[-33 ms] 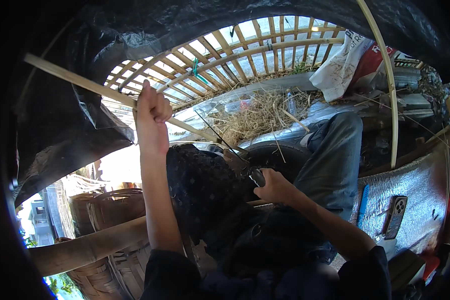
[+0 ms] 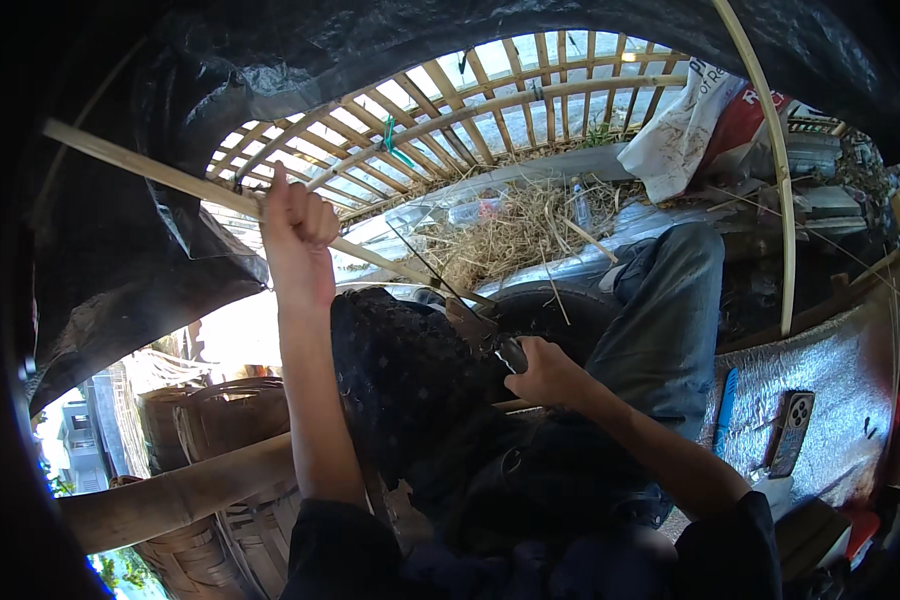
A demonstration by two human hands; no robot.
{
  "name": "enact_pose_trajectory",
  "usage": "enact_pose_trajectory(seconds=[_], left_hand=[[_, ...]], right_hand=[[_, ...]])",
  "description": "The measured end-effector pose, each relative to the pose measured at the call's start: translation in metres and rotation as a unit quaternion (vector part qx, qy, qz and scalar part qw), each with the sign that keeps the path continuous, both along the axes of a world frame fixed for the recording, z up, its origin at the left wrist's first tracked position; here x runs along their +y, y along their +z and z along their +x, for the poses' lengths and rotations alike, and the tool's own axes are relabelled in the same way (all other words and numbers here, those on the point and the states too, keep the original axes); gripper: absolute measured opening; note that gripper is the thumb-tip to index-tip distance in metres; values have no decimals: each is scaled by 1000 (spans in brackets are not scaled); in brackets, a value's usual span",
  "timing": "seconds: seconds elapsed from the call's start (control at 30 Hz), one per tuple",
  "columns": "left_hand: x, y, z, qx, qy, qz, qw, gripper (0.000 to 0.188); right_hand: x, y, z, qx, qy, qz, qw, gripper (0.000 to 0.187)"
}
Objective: The person shaves a bamboo strip with a small knife, then uses a large knife to whittle and split the bamboo strip by hand.
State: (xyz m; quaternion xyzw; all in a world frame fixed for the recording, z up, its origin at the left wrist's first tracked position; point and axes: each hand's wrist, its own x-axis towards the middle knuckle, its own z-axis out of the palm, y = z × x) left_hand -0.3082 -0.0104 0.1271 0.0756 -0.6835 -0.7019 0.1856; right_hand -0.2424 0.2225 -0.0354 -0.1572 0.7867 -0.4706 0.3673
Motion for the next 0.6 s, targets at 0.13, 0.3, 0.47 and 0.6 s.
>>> enact_pose_trajectory(seconds=[0.13, 0.3, 0.47, 0.6], left_hand=[[-1, -2, 0, 11, -4, 96, 995, 52], [11, -9, 4, -45, -7, 84, 995, 52], [6, 6, 14, -11, -12, 95, 995, 52], [0, 15, 21, -8, -16, 103, 995, 52]], right_hand=[[-9, 10, -8, -65, 7, 9, 998, 37], [-9, 4, -8, -93, 19, 28, 995, 40], [-8, 18, -6, -86, 20, -12, 996, 36], [-5, 45, -10, -176, 36, 3, 984, 34]])
